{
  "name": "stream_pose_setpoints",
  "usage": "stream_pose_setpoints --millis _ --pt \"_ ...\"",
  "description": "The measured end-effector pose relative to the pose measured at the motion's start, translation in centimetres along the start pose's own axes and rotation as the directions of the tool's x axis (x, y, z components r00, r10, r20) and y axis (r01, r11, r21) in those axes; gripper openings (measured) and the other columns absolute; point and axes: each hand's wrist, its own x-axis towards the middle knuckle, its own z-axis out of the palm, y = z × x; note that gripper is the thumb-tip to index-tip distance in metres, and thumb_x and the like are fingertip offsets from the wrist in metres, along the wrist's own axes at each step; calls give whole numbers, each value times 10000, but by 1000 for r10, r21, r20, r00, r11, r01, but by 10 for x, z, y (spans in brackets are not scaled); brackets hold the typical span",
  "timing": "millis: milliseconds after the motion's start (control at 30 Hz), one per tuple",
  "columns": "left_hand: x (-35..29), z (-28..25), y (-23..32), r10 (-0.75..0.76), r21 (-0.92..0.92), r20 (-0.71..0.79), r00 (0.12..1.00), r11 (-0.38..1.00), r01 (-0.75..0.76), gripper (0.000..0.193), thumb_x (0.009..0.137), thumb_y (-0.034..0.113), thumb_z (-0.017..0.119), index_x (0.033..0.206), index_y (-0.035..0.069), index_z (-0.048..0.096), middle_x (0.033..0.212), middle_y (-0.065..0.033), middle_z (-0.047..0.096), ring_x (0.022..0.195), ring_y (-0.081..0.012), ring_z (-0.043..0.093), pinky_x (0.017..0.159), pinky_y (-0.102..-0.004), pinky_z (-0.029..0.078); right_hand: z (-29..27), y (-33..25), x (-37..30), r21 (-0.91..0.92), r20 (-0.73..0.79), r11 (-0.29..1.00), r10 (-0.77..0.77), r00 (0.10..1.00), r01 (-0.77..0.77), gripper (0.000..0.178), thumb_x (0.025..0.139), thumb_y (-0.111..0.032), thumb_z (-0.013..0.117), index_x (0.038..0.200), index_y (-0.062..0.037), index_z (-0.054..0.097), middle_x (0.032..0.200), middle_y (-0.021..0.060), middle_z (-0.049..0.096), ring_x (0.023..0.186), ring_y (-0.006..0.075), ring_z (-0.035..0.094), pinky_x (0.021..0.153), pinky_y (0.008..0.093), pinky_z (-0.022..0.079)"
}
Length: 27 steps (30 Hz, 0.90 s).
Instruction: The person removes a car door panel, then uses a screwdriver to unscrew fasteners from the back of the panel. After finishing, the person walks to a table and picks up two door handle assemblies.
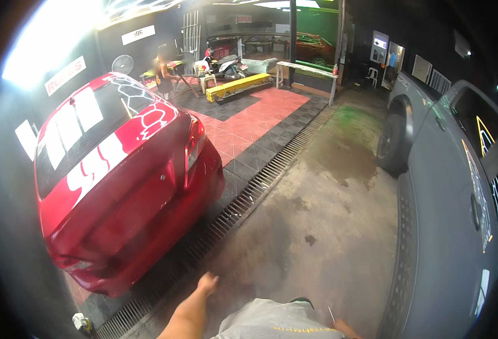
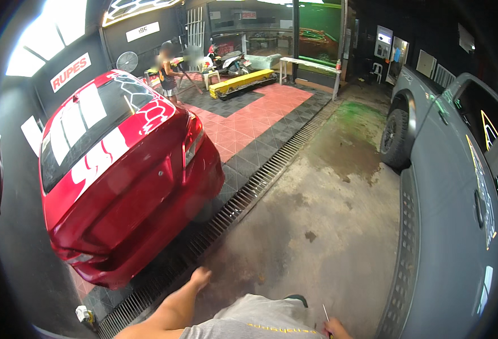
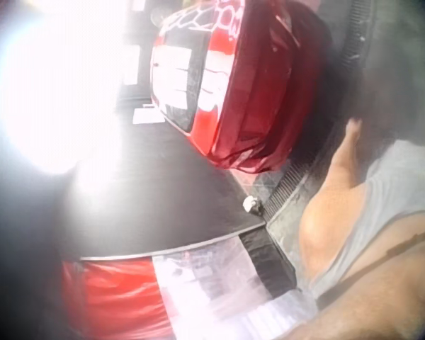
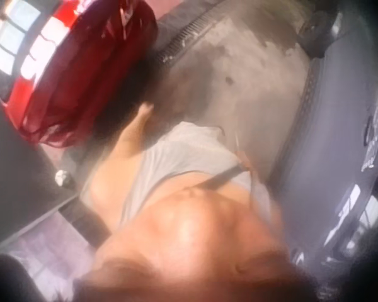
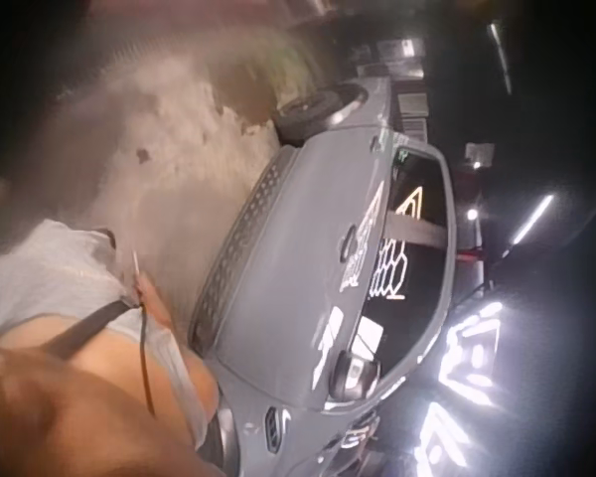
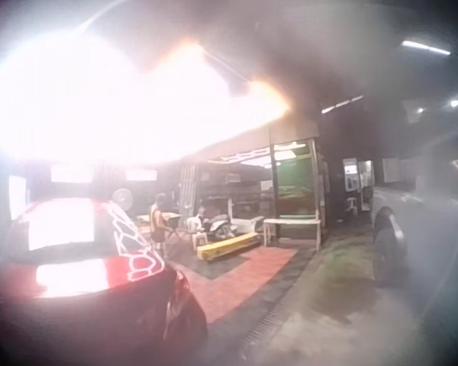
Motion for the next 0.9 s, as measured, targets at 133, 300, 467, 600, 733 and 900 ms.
stream_pose_setpoints --millis 133,300,467,600,733,900 --pt "172 -93 285 349 -75 -74 934 932 -354 395 933 346 663 1181 39 667 1114 -192 723 1084 -347 684 942 -426 527 -28 -68 68 -54 -15 982 182 983 -183 252 987 -279 598 1025 -32 624 724 161 685 524 229 630 448 402 482" --pt "336 -110 429 399 -204 -101 912 889 -411 367 946 320 654 1178 36 671 1094 -195 727 1055 -334 698 920 -424 541 -78 -224 186 -104 -2 973 208 978 -207 237 986 -276 601 1022 -44 631 756 164 697 542 243 643 454 411 491" --pt "441 -48 354 167 -29 193 967 986 -165 444 942 418 640 1171 42 694 1149 -206 709 1087 -361 675 956 -449 519 -158 -474 337 -90 -11 995 35 999 -36 221 985 -273 604 1019 -57 637 788 167 708 560 257 657 461 420 500" --pt "453 -54 331 -40 33 335 941 999 31 613 993 509 531 1238 -39 655 1260 -249 661 1206 -396 617 1040 -450 473 -249 -746 475 -87 -35 966 -247 968 243 267 1017 -350 568 994 -92 633 695 127 705 433 210 589 413 382 467" --pt "533 -67 336 -426 -273 426 798 781 562 594 1038 520 477 1095 -18 724 1026 -126 757 1003 -228 707 890 -352 526 -294 -1038 531 -121 -205 863 -506 838 491 265 1009 -328 604 1019 -64 625 743 85 673 513 205 664 390 352 495" --pt "762 -77 378 -340 -341 253 906 845 413 506 1009 449 542 1192 -2 683 1141 -170 713 1057 -283 670 926 -395 510 -236 -1207 575 -35 -226 839 -536 813 544 236 1014 -305 561 990 -86 646 596 76 645 463 210 637 392 352 482"
